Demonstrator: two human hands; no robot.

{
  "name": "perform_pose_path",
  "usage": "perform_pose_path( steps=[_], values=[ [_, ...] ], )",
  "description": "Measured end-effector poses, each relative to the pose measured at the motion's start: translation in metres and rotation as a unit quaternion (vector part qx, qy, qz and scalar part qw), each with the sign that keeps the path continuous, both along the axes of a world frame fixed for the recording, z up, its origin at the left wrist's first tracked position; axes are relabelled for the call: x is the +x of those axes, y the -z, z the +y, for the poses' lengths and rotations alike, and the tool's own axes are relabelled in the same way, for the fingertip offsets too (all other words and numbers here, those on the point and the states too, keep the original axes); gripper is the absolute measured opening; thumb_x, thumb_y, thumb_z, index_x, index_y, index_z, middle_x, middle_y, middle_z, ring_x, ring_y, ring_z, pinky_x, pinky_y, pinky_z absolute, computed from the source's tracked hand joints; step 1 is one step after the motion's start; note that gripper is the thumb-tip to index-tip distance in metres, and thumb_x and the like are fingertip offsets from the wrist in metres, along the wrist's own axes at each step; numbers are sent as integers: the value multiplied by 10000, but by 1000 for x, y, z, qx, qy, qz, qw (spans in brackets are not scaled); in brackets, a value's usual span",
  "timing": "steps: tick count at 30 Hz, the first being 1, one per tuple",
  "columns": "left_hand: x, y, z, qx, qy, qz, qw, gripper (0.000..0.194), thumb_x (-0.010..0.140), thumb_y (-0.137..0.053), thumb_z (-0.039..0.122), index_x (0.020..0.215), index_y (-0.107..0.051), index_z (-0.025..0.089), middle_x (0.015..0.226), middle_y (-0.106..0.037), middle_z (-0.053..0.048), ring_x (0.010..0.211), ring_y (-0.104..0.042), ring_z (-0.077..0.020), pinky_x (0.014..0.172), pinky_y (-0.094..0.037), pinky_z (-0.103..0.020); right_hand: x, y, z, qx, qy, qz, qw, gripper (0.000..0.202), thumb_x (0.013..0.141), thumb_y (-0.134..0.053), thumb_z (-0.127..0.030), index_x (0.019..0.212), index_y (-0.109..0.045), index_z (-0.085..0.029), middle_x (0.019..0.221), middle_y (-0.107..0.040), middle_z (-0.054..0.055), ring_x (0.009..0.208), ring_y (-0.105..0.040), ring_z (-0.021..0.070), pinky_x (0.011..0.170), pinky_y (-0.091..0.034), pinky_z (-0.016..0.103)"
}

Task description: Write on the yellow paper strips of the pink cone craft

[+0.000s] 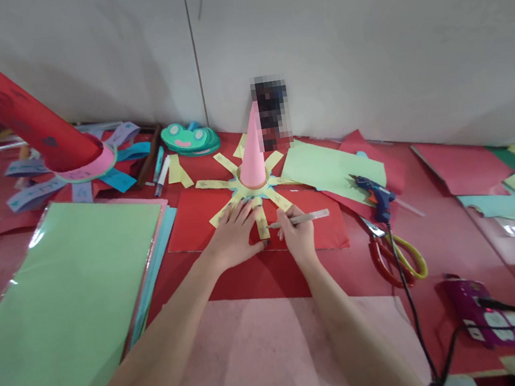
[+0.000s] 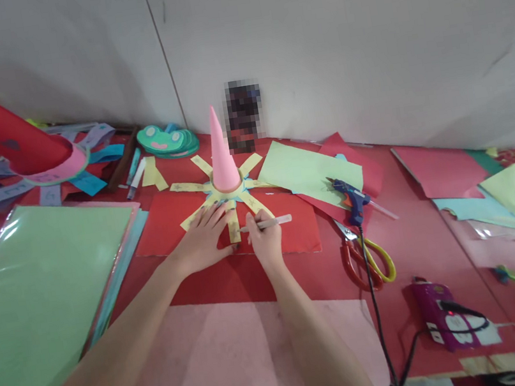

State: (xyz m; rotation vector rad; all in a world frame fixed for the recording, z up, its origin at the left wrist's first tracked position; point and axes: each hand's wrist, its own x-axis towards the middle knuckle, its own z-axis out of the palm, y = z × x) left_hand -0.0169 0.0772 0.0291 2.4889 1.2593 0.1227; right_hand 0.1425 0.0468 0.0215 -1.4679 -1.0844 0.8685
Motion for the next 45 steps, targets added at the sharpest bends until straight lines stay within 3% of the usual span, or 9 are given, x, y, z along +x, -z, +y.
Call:
perform_pose_path(
  steps=[7, 15, 45],
  values=[
    [-1, 3, 0, 9, 2, -10, 1000, 719, 866, -486, 529, 1464, -250, 207, 1550, -257, -92, 1449, -129, -288, 1170, -97, -471, -2, -3, -1, -10, -21, -24, 999, 394, 830, -570, -416, 564, -340, -237, 359, -398, -98, 341, -427, 88, 418, -354, 205],
    [-1, 2, 0, 14, 5, 7, 1000, 688, 870, -500, 442, 1458, -267, 172, 1549, -257, -107, 1449, -130, -288, 1174, -88, -469, -2, -1, 0, -4, -33, -42, 999, 389, 838, -565, -411, 565, -348, -240, 371, -429, -89, 354, -427, 93, 424, -352, 211],
    [0, 2, 0, 8, 6, 22, 1000, 698, 879, -478, 470, 1462, -263, 153, 1563, -220, -107, 1451, -113, -291, 1171, -89, -469, -2, -2, -1, -21, -62, -21, 998, 351, 810, -565, -334, 538, -369, -231, 362, -454, -79, 331, -415, 79, 406, -353, 202]
  ],
)
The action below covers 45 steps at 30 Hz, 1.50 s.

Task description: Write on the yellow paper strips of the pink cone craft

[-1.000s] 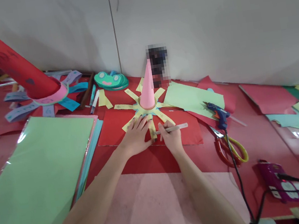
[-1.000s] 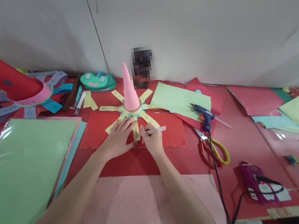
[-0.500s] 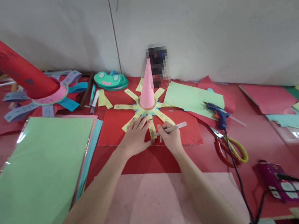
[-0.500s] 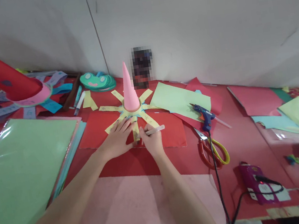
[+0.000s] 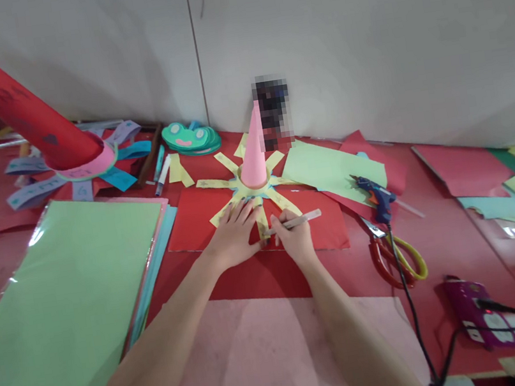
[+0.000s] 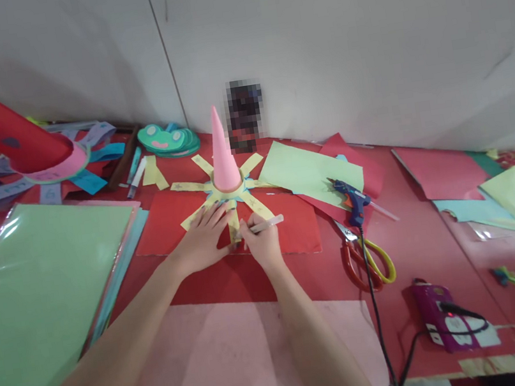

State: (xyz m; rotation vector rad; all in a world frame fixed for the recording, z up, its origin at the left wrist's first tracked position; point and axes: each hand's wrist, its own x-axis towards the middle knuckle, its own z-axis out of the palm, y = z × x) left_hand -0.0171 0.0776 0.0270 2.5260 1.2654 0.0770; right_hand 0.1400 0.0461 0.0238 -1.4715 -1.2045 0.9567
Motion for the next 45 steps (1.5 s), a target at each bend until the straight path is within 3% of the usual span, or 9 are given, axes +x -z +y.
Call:
perform_pose_path(
  steps=[22, 38, 45],
  values=[
    [-1, 0, 0, 3, -1, -17, 1000, 695, 877, -485, 478, 1461, -260, 178, 1554, -247, -98, 1451, -121, -286, 1175, -97, -470, 3, 5, 2, 15, 40, 29, 999, 359, 805, -578, -370, 565, -348, -236, 348, -403, -106, 314, -438, 83, 396, -364, 201],
    [-1, 2, 1, 5, 4, -18, 1000, 691, 883, -459, 491, 1463, -257, 175, 1553, -245, -113, 1447, -131, -295, 1163, -103, -481, 0, 0, 0, -11, 6, -5, 1000, 347, 806, -574, -352, 558, -361, -237, 358, -448, -85, 327, -423, 85, 401, -362, 208],
    [0, 1, 0, 3, 1, -18, 1000, 695, 877, -481, 478, 1461, -262, 171, 1552, -247, -109, 1448, -131, -289, 1167, -97, -468, 2, 1, 0, -4, 21, 4, 1000, 359, 803, -581, -354, 551, -354, -236, 350, -417, -97, 334, -436, 88, 416, -362, 206]
  ],
)
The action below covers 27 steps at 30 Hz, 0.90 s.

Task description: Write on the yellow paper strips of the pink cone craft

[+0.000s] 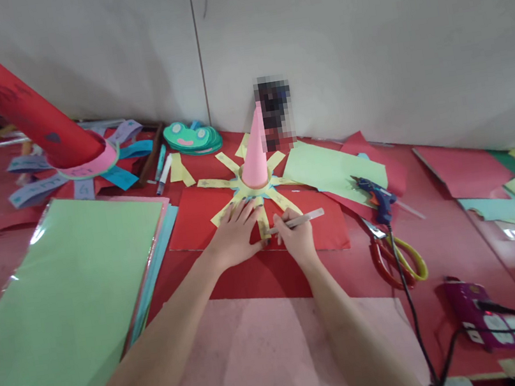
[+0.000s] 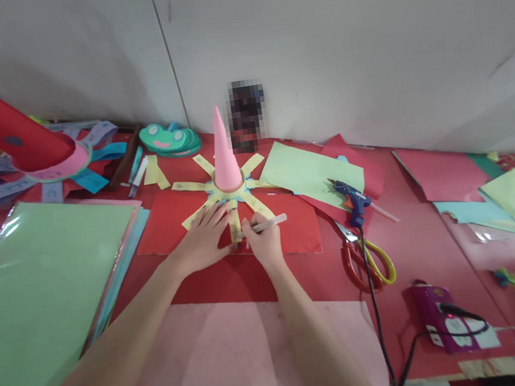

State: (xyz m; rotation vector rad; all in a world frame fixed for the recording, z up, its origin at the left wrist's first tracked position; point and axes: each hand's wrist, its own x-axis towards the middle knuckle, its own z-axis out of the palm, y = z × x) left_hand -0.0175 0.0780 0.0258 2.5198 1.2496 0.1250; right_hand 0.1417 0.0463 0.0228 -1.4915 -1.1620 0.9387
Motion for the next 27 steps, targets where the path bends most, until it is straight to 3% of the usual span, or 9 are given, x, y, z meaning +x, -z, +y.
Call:
perform_pose_path(
  steps=[19, 27],
  values=[
    [0, 1, 0, -3, 1, -6, 1000, 698, 874, -483, 477, 1465, -253, 187, 1555, -241, -106, 1450, -122, -290, 1167, -93, -471, -1, 0, 0, -1, -8, -4, 1000, 369, 803, -592, -381, 550, -367, -234, 358, -442, -87, 325, -420, 84, 405, -355, 209],
    [0, -4, 0, -10, -3, -1, 1000, 711, 864, -503, 475, 1462, -261, 176, 1551, -251, -105, 1450, -119, -290, 1171, -95, -460, 4, 4, 2, 34, 57, 72, 995, 365, 830, -585, -410, 586, -380, -231, 387, -469, -82, 347, -449, 88, 431, -374, 212]
  ],
)
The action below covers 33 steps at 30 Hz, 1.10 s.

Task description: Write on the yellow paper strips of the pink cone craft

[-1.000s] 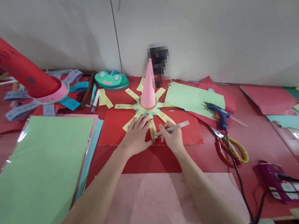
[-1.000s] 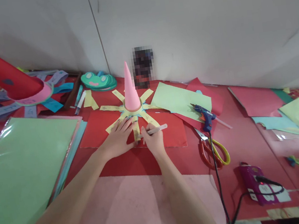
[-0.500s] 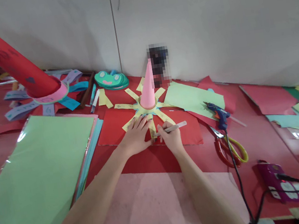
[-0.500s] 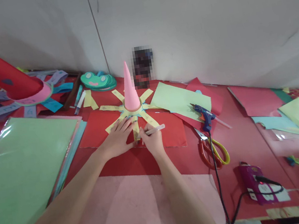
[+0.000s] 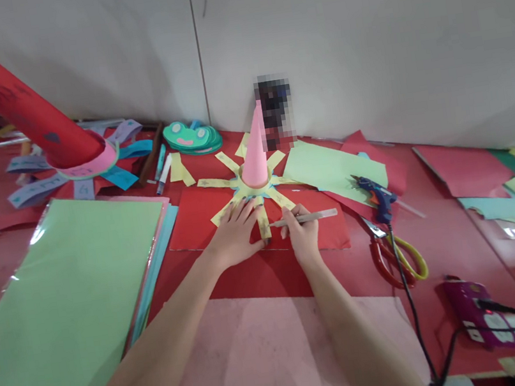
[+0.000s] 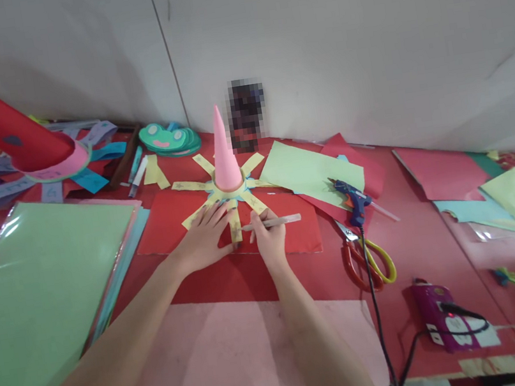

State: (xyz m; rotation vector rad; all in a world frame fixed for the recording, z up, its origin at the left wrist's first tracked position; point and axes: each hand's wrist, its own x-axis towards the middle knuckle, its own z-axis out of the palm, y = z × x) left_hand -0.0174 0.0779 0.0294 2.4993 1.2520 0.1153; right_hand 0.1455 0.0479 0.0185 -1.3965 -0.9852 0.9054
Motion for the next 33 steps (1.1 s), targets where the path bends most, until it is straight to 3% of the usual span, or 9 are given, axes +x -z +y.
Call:
perform_pose_path(
  steps=[11, 33],
  values=[
    [-2, 7, 1, 12, 4, -13, 1000, 700, 880, -459, 522, 1468, -244, 211, 1555, -245, -90, 1450, -127, -285, 1167, -107, -472, -4, -3, -2, -23, -52, -61, 996, 382, 810, -590, -383, 548, -354, -235, 331, -403, -97, 306, -394, 78, 399, -338, 206],
    [1, 1, 0, 4, 2, 17, 1000, 711, 878, -497, 474, 1467, -263, 151, 1563, -220, -111, 1451, -117, -288, 1173, -91, -468, -5, -6, -3, -32, -67, -87, 993, 351, 812, -564, -347, 549, -361, -234, 350, -435, -88, 330, -406, 80, 417, -350, 207]
  ],
)
